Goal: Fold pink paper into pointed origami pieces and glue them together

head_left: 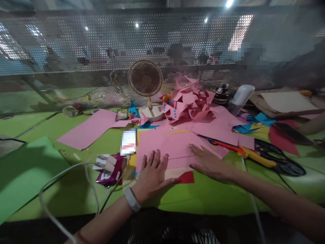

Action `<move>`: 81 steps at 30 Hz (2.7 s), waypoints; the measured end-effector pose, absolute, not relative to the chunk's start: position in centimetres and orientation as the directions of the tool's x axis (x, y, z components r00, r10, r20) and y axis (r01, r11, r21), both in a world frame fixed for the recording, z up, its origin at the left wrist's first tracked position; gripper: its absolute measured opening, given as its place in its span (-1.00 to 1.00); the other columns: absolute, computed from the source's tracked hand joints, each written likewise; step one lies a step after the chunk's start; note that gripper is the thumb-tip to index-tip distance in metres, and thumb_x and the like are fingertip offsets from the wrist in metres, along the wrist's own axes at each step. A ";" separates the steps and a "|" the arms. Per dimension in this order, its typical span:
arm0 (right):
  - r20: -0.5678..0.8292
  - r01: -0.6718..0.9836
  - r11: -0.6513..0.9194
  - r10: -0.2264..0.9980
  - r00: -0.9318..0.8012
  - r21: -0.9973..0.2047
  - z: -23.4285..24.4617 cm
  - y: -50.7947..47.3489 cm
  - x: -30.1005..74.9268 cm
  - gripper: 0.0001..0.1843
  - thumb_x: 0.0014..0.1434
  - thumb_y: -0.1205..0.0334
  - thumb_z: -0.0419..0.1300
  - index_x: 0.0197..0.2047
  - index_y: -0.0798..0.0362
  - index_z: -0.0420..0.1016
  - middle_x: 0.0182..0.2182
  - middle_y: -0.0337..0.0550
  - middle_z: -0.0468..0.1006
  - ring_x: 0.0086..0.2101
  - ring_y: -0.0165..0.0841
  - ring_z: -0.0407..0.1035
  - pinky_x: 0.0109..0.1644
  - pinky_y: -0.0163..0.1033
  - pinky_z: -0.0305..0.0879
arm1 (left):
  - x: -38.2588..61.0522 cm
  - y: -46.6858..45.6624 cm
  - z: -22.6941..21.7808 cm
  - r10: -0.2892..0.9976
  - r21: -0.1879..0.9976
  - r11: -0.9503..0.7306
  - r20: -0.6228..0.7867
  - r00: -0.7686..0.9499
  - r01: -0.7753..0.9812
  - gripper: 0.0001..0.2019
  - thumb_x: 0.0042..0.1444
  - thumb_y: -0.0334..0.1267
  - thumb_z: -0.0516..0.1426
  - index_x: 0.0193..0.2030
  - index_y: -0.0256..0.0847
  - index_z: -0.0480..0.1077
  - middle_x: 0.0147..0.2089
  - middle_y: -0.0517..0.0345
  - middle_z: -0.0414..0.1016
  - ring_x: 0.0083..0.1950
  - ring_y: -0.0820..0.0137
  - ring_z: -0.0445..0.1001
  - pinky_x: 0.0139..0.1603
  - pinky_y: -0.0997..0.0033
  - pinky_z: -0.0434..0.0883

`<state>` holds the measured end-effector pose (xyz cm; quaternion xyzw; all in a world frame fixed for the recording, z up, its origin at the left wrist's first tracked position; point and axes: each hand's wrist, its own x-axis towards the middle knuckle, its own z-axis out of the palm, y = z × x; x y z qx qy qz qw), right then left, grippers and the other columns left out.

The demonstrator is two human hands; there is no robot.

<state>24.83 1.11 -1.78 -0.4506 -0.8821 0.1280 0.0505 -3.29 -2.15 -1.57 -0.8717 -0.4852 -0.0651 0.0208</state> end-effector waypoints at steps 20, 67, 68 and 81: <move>-0.016 0.686 0.658 0.718 -0.696 -0.310 -1.6 1.0 20.2 -0.11 0.18 -0.25 -0.19 0.34 0.24 -0.31 0.31 0.06 -0.30 0.28 -0.21 -0.43 0.32 -0.04 -0.40 | -3.5 -1.7 -2.0 0.819 0.022 -0.568 0.118 0.562 0.823 -0.17 0.00 0.34 -0.15 0.32 -0.11 -0.09 0.37 -0.08 -0.16 0.35 -0.07 -0.21 0.22 -0.20 -0.12; 0.265 0.638 0.497 0.864 -0.428 -0.589 1.1 1.8 20.0 -0.79 0.17 0.13 0.09 -0.41 0.06 0.40 -0.43 -0.19 0.46 -0.39 -0.35 0.33 -0.31 -0.27 0.23 | -0.7 1.2 2.0 0.953 0.968 0.232 -0.207 0.223 -0.093 -0.64 0.02 0.01 0.14 -0.28 -0.31 0.40 -0.32 0.08 0.47 -0.24 0.39 0.43 -0.16 0.35 0.39; 0.287 0.633 0.518 0.852 -0.437 -0.575 0.9 1.9 19.7 -0.80 0.17 0.14 0.10 -0.42 0.05 0.40 -0.45 -0.20 0.46 -0.40 -0.35 0.33 -0.31 -0.26 0.23 | -0.6 1.7 2.0 0.958 0.959 0.235 -0.202 0.203 -0.156 -0.66 0.01 0.00 0.16 -0.35 -0.31 0.39 -0.36 0.10 0.46 -0.28 0.41 0.43 -0.14 0.33 0.40; 0.325 0.420 0.907 0.387 -0.863 0.037 2.8 3.6 22.3 -0.23 -0.02 0.54 0.06 0.27 0.00 0.03 0.28 0.00 -0.03 0.25 -0.13 -0.18 0.24 0.13 -0.10 | -1.2 4.2 1.0 0.866 0.869 0.441 -0.347 0.360 -0.223 -0.65 -0.10 -0.07 0.26 -0.52 -0.27 0.23 -0.60 0.32 0.28 -0.55 0.55 0.35 -0.36 0.46 0.37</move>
